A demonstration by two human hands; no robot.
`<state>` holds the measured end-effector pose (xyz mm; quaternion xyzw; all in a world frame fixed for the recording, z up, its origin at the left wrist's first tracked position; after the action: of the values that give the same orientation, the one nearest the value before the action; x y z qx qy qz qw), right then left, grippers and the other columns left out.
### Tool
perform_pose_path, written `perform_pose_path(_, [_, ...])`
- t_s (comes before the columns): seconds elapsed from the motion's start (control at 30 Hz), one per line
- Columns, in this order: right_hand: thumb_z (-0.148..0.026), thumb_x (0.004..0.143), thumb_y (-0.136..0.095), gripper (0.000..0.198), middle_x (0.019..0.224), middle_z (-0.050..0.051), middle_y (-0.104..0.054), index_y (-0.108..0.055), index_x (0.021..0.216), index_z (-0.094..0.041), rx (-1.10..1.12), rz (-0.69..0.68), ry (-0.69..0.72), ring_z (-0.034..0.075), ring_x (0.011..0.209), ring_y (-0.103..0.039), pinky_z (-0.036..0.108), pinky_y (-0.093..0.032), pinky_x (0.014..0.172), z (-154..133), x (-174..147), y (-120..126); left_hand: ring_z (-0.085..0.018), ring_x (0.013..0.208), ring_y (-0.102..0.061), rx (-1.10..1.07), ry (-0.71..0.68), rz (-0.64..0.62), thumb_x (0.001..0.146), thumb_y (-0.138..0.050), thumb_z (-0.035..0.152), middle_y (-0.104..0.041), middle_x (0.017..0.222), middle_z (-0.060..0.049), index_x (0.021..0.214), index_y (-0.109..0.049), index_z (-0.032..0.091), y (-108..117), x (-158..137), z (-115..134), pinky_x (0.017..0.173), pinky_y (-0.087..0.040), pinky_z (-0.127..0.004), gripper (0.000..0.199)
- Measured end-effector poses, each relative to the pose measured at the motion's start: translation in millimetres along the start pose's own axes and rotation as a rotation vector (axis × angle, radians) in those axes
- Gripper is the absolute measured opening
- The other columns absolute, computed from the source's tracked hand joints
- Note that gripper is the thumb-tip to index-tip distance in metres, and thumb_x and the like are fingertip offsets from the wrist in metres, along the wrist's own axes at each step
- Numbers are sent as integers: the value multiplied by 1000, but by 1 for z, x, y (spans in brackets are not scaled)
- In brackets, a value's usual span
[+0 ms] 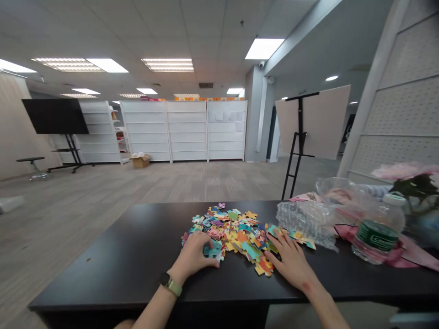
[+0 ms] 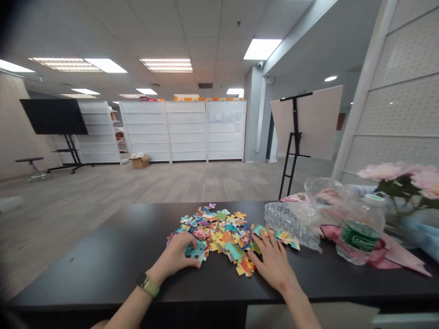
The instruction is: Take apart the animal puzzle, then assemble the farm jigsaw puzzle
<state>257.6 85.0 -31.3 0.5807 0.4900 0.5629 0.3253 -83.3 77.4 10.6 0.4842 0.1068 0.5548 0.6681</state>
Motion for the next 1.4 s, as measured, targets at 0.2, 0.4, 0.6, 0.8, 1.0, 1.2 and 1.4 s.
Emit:
perform_pose_path(0.2, [-59,92,-52,54,157,1,-43,-56,142,-37,120,-89,119,33,150,-29,60,-24,119,-10,-10,11,-35,131,-48,-56,-4,-21,57,-94,43,-56,141,-11,133,-57,27,1,-7,-2,110,-36,-45,86])
perform_pose_path(0.4, [-59,91,-53,65,158,5,-41,-49,148,-27,178,-96,127,30,151,-28,52,-24,122,-20,-17,22,-33,130,-52,-24,-12,-117,71,-85,43,-60,141,-8,142,-54,33,-6,-11,-6,110,-34,-45,78])
perform_pose_path(0.6, [-52,89,-56,64,156,8,-44,-52,147,-23,205,-80,101,29,150,-29,49,-22,123,-23,-17,25,-24,113,-64,-31,-18,-52,95,-59,46,-73,120,-1,119,-70,33,-4,-11,-4,99,-42,-33,29])
perform_pose_path(0.8, [-45,87,-58,64,158,8,-42,-52,146,-22,202,-69,103,30,151,-27,51,-20,123,-28,-19,22,-27,95,-66,77,252,174,100,-45,49,-73,98,-10,123,-64,18,10,-2,-33,84,-45,-34,42])
perform_pose_path(1.0, [-35,90,-48,58,151,10,-51,-51,145,-20,222,-4,145,27,146,-38,48,-31,119,-39,-27,29,-32,127,-51,148,433,298,103,-35,42,-62,133,-15,134,-56,19,24,-16,-47,95,-43,-43,44])
perform_pose_path(1.2, [-21,93,-38,53,140,11,-60,-52,144,-19,182,155,13,25,140,-46,46,-35,118,-29,-26,40,-32,128,-50,200,402,232,92,-53,36,-56,141,-13,135,-58,23,24,-48,-41,99,-42,-43,44])
perform_pose_path(1.4, [-34,99,-59,32,128,10,-62,-60,126,-17,81,161,-329,25,113,-62,49,-52,97,17,-17,45,-36,133,-46,246,377,188,90,-55,35,-52,144,-16,135,-57,21,16,-57,-39,102,-39,-48,48])
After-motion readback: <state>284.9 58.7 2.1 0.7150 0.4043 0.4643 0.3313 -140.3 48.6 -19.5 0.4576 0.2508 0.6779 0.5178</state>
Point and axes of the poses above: each hand's wrist, its own x-axis towards the middle knuckle, its own y-axis out of the back of the hand, z = x × y, the point moved 4 cm from there along x, towards the middle knuckle
